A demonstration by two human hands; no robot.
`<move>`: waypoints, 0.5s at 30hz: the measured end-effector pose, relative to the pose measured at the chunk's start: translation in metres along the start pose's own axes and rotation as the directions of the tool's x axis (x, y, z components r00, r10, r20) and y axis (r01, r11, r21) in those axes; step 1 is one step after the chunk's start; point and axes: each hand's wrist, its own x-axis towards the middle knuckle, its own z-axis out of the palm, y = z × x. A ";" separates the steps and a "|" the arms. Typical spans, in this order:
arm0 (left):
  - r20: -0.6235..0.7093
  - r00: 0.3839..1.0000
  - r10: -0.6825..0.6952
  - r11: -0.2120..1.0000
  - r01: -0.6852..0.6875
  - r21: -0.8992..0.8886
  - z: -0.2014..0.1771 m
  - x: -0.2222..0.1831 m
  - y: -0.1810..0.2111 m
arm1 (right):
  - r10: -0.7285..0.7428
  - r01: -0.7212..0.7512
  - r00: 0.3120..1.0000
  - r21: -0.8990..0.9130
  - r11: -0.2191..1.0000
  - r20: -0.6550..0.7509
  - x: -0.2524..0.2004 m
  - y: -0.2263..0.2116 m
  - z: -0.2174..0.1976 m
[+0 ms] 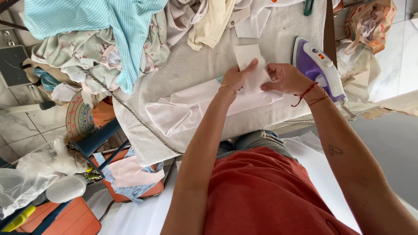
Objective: Ironing and folding baby clothes on an ironing board
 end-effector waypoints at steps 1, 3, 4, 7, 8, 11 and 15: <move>-0.005 1.000 0.001 1.000 -0.001 -0.005 0.002 -0.009 -0.004 | -0.002 0.002 1.000 -0.004 1.000 0.006 -0.002 -0.010 -0.001; 0.089 0.985 0.147 0.490 0.006 -0.872 0.005 -0.025 -0.010 | 0.072 -0.056 0.994 -0.183 0.982 0.084 -0.004 -0.029 -0.003; 0.086 0.986 0.144 0.489 0.004 -0.872 0.004 -0.028 -0.022 | 0.071 -0.054 0.994 -0.181 0.982 0.088 -0.001 -0.025 -0.006; -0.038 0.980 0.194 0.151 -0.069 -0.986 -0.001 -0.037 -0.060 | 0.081 -0.060 0.997 -0.596 0.801 0.008 0.008 -0.005 -0.010; -0.174 0.979 0.106 0.162 -0.190 -0.968 -0.003 -0.035 -0.070 | 0.079 -0.054 0.997 -0.705 0.707 0.002 0.014 0.004 -0.013; -0.380 0.924 -0.038 0.294 -0.353 -0.888 -0.021 -0.050 -0.078 | 0.038 -0.024 0.999 -0.805 0.593 -0.002 0.018 -0.008 -0.012; -0.568 0.823 0.003 0.630 -0.442 -0.638 -0.050 -0.060 -0.091 | 0.001 0.043 0.999 -0.860 0.509 0.050 0.025 -0.011 -0.006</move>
